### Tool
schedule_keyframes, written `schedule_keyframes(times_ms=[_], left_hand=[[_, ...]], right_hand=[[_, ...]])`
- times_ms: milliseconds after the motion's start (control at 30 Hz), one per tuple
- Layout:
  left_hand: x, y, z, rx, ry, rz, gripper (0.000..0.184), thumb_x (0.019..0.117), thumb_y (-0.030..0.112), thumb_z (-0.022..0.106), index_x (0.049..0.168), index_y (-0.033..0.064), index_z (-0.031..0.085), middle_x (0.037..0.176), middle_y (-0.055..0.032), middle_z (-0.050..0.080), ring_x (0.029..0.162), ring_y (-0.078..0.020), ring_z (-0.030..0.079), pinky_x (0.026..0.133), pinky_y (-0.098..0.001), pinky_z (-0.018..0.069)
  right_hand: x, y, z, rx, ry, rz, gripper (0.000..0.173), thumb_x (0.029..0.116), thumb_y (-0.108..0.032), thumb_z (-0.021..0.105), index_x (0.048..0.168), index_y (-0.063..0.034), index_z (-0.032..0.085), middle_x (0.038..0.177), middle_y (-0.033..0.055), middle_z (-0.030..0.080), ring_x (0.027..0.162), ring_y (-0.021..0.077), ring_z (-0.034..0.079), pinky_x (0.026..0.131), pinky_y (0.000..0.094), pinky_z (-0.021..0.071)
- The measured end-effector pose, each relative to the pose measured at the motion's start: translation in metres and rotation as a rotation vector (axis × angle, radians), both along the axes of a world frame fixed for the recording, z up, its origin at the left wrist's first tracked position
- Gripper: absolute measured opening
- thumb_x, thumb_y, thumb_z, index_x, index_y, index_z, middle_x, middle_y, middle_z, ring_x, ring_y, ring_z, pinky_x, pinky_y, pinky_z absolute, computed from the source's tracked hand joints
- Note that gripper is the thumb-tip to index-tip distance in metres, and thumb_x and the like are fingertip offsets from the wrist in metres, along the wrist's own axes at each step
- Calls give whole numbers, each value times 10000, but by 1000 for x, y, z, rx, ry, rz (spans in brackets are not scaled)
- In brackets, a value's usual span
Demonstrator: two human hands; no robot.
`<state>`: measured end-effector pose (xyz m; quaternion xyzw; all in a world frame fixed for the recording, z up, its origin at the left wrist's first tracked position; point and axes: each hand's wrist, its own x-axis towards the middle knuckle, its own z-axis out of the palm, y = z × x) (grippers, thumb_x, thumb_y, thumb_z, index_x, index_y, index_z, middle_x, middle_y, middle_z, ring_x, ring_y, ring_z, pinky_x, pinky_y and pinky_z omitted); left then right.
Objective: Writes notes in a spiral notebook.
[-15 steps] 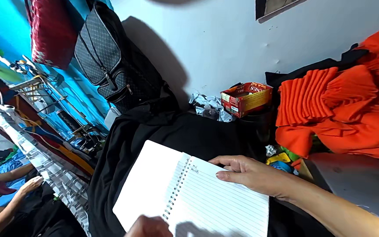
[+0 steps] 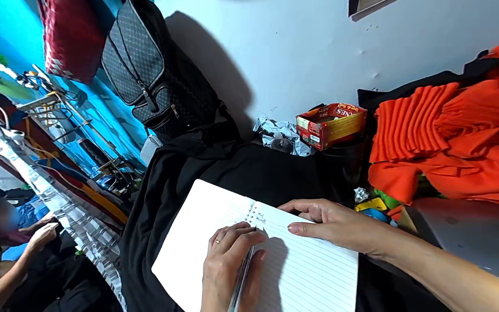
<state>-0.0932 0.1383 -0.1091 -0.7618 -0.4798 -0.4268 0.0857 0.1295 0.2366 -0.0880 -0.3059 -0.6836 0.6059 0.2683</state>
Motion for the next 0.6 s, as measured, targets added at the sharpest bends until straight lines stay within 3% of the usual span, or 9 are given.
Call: schedule_keyframes(times_ms=[167,300,600], left_hand=[[-8,-2,-1,-22,13,-125,342,1026,390,526,1022,155,775,1055,17,777,1227,-195,623,1100,-391,402],[-12,-4,0,-32,-43,-224,459,1070,444,442,997,128,766,1020,-17,781,1252,-170,629,1194,-428,308],[-14,-2,1,-83,-153,-266,421,1060,407,489,1011,87,759,1050,-45,786,1180,-122,680,1189,-447,342]], right_hand=[[0,0,2,19,-26,37,313,975,-74,664,1283,-99,616,846,18,721,736,75,699,696,214,576],[0,1,1,24,-23,42,306,978,-76,662,1279,-108,620,833,21,721,722,78,702,685,217,579],[-2,1,3,6,-29,39,323,971,-70,668,1287,-120,624,833,14,729,720,80,707,676,213,578]])
